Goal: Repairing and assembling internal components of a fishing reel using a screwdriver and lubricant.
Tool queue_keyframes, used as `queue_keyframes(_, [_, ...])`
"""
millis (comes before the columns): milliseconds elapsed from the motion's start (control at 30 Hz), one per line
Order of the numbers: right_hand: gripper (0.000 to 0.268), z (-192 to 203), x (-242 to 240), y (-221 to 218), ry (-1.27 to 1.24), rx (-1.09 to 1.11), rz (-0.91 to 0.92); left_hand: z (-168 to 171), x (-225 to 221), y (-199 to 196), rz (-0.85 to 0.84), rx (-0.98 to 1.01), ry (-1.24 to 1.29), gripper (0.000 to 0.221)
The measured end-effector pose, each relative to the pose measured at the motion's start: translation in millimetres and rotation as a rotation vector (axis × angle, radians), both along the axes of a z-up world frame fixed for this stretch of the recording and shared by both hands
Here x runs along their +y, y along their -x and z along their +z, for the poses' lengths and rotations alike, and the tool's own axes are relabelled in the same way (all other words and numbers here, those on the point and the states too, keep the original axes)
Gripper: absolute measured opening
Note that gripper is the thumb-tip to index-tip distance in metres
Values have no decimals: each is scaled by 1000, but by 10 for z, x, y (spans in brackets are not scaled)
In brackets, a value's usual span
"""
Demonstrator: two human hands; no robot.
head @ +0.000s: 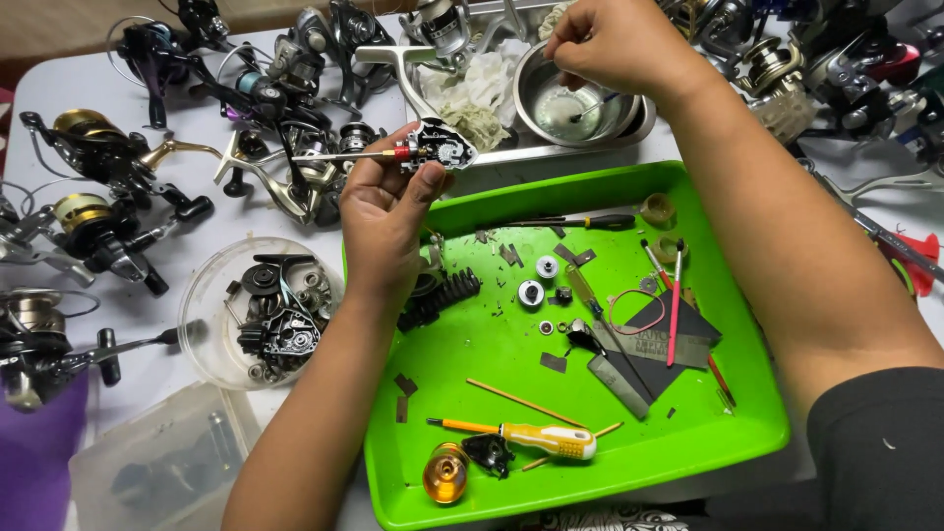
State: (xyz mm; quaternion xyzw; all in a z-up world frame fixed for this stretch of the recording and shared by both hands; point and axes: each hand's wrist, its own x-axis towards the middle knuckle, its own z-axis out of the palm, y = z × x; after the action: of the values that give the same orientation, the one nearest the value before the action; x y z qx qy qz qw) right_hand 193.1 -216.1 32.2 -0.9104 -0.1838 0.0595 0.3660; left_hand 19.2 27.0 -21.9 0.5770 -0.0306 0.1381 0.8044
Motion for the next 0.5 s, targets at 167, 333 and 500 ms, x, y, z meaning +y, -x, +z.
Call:
queue_keyframes(167, [12, 54, 332, 4, -57, 72, 63, 18, -16, 5, 9, -1, 22, 56])
queue_keyframes(333, [18, -92, 644, -155, 180, -276, 265, -70, -6, -39, 3, -24, 68, 53])
queue_keyframes(500, [25, -298, 809, -412, 480, -421, 295, -61, -9, -38, 9, -13, 72, 54])
